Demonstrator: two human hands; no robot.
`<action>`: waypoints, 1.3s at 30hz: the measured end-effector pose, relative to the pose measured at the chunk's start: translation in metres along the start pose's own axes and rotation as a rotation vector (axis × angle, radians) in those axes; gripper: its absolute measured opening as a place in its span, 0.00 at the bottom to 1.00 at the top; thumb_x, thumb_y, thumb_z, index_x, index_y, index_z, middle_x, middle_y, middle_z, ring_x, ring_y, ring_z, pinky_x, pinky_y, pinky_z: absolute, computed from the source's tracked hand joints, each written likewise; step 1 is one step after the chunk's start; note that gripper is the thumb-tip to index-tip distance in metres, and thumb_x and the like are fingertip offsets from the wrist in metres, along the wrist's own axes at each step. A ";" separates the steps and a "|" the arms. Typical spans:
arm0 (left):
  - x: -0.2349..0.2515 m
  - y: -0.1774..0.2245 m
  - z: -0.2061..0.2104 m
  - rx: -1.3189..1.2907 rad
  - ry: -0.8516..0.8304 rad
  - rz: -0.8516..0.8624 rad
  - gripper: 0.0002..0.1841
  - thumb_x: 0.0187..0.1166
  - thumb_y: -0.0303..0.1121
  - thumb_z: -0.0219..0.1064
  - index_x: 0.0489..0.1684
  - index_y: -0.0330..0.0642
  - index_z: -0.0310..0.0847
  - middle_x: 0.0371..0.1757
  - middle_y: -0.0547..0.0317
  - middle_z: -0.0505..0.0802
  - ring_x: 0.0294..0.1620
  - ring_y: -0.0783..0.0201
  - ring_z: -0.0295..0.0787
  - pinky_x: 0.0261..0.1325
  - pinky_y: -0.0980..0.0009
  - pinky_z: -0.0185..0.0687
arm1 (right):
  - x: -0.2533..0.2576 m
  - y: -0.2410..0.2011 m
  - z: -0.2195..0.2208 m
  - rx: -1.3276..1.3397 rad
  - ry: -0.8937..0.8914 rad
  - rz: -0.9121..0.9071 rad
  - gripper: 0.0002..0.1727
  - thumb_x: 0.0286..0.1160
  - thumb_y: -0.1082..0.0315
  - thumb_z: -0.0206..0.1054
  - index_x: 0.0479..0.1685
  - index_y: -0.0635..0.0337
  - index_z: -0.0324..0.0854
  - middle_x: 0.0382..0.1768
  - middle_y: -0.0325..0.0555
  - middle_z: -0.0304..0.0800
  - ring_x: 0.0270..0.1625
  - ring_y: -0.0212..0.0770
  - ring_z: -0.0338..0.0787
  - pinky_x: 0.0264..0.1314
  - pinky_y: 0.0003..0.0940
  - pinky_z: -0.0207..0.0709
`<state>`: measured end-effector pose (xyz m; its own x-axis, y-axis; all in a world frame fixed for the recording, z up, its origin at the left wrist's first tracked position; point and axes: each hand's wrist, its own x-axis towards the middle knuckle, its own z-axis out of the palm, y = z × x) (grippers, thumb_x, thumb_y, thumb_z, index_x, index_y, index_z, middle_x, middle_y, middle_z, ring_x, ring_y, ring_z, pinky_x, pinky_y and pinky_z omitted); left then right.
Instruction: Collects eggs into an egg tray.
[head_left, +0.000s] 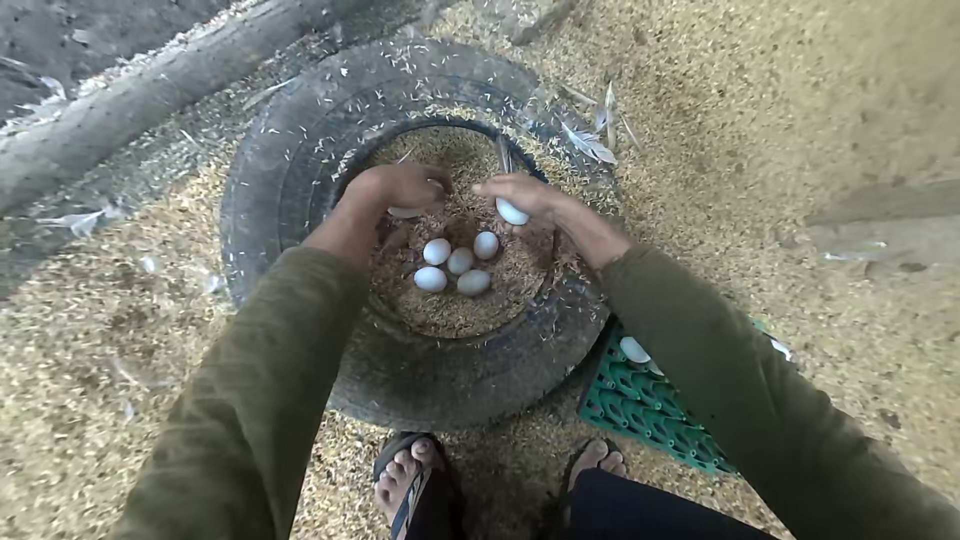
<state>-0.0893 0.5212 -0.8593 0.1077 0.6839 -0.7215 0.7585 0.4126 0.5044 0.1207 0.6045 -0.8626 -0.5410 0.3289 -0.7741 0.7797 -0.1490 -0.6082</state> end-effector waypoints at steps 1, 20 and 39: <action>0.001 0.002 -0.001 0.027 -0.007 0.003 0.16 0.91 0.40 0.54 0.69 0.48 0.81 0.61 0.42 0.89 0.62 0.42 0.86 0.65 0.35 0.73 | 0.001 0.001 0.000 -0.137 0.045 -0.042 0.18 0.89 0.52 0.59 0.60 0.57 0.80 0.33 0.49 0.84 0.26 0.41 0.83 0.29 0.39 0.79; 0.020 0.029 0.096 0.606 0.012 -0.382 0.33 0.62 0.42 0.82 0.67 0.33 0.80 0.79 0.27 0.69 0.61 0.29 0.82 0.49 0.36 0.83 | -0.011 0.051 0.063 -1.079 0.050 -0.338 0.31 0.63 0.70 0.80 0.72 0.49 0.81 0.72 0.51 0.83 0.52 0.63 0.90 0.46 0.66 0.82; -0.020 0.001 -0.005 0.008 0.185 -0.111 0.31 0.74 0.55 0.74 0.70 0.45 0.82 0.59 0.35 0.90 0.65 0.32 0.84 0.66 0.25 0.70 | -0.030 0.023 0.116 -0.803 0.047 -0.028 0.25 0.78 0.65 0.71 0.76 0.53 0.80 0.79 0.69 0.71 0.72 0.75 0.77 0.62 0.70 0.79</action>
<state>-0.0941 0.5109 -0.8422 -0.0956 0.7339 -0.6725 0.7644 0.4869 0.4226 0.1182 0.4834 -0.8737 -0.5635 0.3640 -0.7416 0.7646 0.5697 -0.3014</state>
